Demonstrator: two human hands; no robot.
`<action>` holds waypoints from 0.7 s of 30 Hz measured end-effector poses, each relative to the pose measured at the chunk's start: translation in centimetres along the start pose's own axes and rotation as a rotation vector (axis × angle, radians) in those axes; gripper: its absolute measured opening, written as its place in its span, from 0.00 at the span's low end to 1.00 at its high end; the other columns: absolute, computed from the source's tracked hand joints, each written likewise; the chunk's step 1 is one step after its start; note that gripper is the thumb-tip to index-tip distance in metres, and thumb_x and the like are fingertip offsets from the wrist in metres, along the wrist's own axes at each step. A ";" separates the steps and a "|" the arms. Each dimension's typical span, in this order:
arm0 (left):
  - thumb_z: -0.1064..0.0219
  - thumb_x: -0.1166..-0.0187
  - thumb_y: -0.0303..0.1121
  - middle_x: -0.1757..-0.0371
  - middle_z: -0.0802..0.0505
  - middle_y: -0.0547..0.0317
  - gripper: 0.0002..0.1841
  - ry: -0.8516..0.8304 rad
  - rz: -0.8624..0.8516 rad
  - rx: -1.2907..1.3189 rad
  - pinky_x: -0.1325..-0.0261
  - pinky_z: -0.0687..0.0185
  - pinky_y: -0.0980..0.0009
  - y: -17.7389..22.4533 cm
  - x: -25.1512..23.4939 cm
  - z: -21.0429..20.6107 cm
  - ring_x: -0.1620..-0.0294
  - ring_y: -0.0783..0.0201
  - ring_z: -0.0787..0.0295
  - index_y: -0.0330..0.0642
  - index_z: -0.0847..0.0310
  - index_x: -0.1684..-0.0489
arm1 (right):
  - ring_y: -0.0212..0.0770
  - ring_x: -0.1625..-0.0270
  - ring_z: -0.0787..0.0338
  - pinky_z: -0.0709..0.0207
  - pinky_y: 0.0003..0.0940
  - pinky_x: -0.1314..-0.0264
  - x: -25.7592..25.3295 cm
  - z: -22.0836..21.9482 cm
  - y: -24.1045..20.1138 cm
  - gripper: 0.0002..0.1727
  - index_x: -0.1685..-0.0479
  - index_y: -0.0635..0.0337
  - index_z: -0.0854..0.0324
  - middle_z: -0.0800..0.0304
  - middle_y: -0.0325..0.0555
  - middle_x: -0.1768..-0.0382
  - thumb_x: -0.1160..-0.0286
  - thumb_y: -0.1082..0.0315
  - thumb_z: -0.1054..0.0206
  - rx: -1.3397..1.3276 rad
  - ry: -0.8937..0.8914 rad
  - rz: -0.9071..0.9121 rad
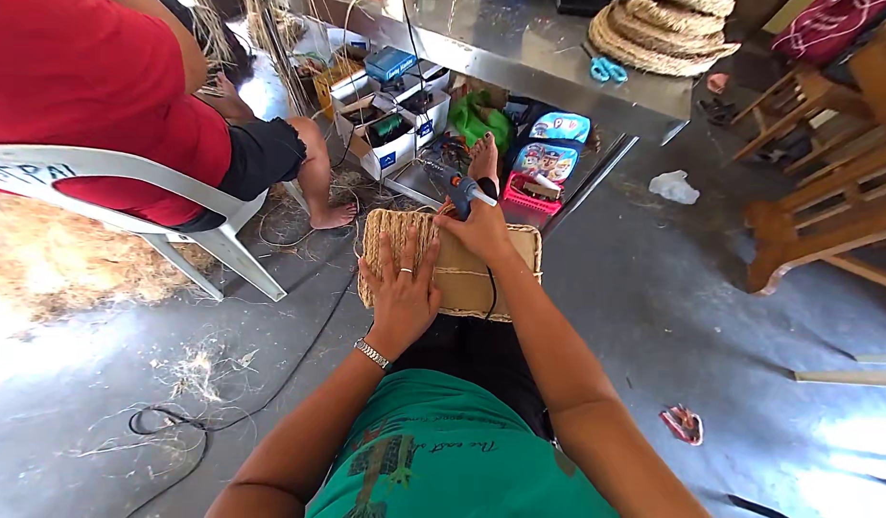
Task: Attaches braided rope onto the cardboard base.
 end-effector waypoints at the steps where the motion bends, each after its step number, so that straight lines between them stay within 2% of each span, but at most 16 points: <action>1: 0.54 0.17 0.47 0.02 0.55 0.58 0.36 -0.006 -0.001 -0.001 0.23 0.70 0.14 -0.1 0.0 -0.1 0.04 0.33 0.75 0.71 0.55 0.03 | 0.44 0.46 0.06 0.15 0.48 0.34 0.0 -0.1 -0.1 0.30 0.34 0.64 0.20 0.06 0.51 0.50 0.34 0.58 0.17 0.015 0.008 0.003; 6: 0.55 0.17 0.47 0.02 0.55 0.58 0.36 -0.027 0.007 0.002 0.23 0.70 0.14 -0.4 0.2 -0.1 0.04 0.33 0.73 0.68 0.54 0.03 | 0.48 0.45 0.06 0.17 0.53 0.34 -0.2 -0.4 -0.2 0.33 0.32 0.65 0.22 0.06 0.53 0.50 0.32 0.55 0.18 0.055 -0.026 0.012; 10: 0.54 0.18 0.46 0.02 0.53 0.58 0.36 -0.014 0.017 0.015 0.23 0.71 0.14 -0.5 0.1 -0.1 0.04 0.33 0.73 0.66 0.53 0.03 | 0.47 0.48 0.07 0.17 0.53 0.38 -0.6 -0.2 -0.5 0.30 0.39 0.63 0.18 0.06 0.50 0.54 0.30 0.49 0.21 0.048 -0.056 -0.026; 13: 0.54 0.18 0.45 0.03 0.49 0.56 0.36 0.001 0.017 0.029 0.24 0.69 0.13 -0.6 0.1 -0.3 0.05 0.31 0.69 0.62 0.49 0.04 | 0.50 0.47 0.07 0.17 0.55 0.37 -0.7 -0.6 -1.1 0.32 0.37 0.66 0.19 0.06 0.53 0.54 0.32 0.49 0.20 0.068 -0.048 -0.052; 17: 0.54 0.18 0.45 0.03 0.48 0.56 0.35 -0.033 0.029 0.036 0.24 0.67 0.13 -1.0 0.0 -0.2 0.05 0.31 0.67 0.66 0.49 0.04 | 0.54 0.48 0.06 0.17 0.57 0.39 -0.9 -1.7 -1.5 0.35 0.32 0.65 0.22 0.06 0.55 0.54 0.32 0.50 0.19 0.148 -0.007 -0.077; 21: 0.54 0.19 0.45 0.03 0.48 0.58 0.36 -0.068 0.036 0.040 0.25 0.66 0.13 -1.4 0.3 -0.2 0.05 0.32 0.66 0.67 0.49 0.04 | 0.56 0.52 0.06 0.15 0.58 0.44 -0.8 -2.4 -2.0 0.34 0.33 0.62 0.24 0.07 0.55 0.58 0.31 0.49 0.19 0.193 -0.007 -0.117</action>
Point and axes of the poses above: each hand's wrist, its own x-axis away from the middle knuckle, its own z-axis out of the back of the hand, y = z × x, the point moved 1 cm from there along -x, towards the middle knuckle
